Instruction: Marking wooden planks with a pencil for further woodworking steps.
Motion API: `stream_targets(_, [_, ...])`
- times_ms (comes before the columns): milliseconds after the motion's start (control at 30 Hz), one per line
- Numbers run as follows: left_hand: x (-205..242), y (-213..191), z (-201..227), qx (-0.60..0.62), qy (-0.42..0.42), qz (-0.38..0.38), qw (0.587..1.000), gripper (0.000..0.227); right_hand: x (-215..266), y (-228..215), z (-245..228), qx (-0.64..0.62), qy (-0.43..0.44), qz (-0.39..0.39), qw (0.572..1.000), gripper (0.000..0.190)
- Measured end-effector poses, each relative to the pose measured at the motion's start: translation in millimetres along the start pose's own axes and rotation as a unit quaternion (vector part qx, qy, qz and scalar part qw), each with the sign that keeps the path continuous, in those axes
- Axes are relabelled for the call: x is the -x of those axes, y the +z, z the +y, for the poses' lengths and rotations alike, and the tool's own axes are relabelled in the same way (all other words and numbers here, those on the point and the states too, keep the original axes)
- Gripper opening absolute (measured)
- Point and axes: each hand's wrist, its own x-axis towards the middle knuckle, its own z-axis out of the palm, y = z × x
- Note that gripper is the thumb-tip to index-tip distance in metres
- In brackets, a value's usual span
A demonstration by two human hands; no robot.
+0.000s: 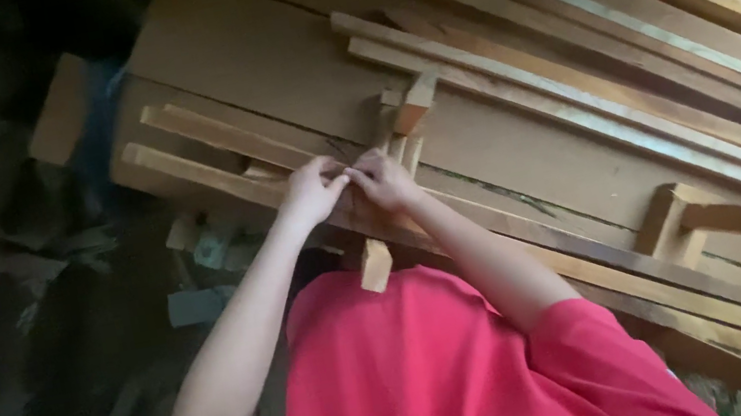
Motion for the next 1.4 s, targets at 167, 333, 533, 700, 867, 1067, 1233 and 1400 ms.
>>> stream_targets(167, [-16.7, 32.3, -29.9, 0.027, 0.004, 0.008, 1.0, 0.049, 3.0, -10.9, -24.6, -0.014, -0.01, 0.012, 1.0, 0.038])
stream_targets(333, [-15.6, 36.8, -32.7, 0.018, -0.052, 0.031, 0.998, 0.051, 2.1, -9.7, -20.0, -0.027, -0.01, 0.015, 0.999, 0.037])
stream_targets(533, [-15.5, 25.2, -21.2, 0.02, -0.113, -0.016, 0.993, 0.055, 0.4, -25.3, -43.1, -0.075, 0.007, 0.013, 0.997, 0.039])
stream_targets(700, [-18.4, 27.6, -34.4, -0.001, -0.055, 0.027, 0.998, 0.021, 0.2, -18.0, -17.8, -0.084, 0.075, 0.013, 0.993, 0.035])
stream_targets(867, [0.7, 5.7, 6.2, 0.056, -0.116, -0.029, 0.991, 0.024, 0.5, -12.8, -17.8, -0.12, 0.129, 0.018, 0.984, 0.029])
stream_targets(1067, [-32.4, 24.9, -3.6, 0.071, -0.16, -0.035, 0.984, 0.032, -3.2, -19.3, -20.1, -0.139, 0.183, 0.03, 0.973, 0.025])
stream_targets(1233, [-36.6, 36.0, -13.5, 0.037, -0.075, 0.026, 0.996, 0.02, -0.9, -24.5, -28.9, -0.144, 0.17, 0.054, 0.973, 0.025])
stream_targets(1400, [-51.1, 55.4, -18.9, 0.016, -0.091, 0.052, 0.994, 0.021, -4.7, -17.2, -15.5, -0.164, 0.217, 0.104, 0.957, 0.019])
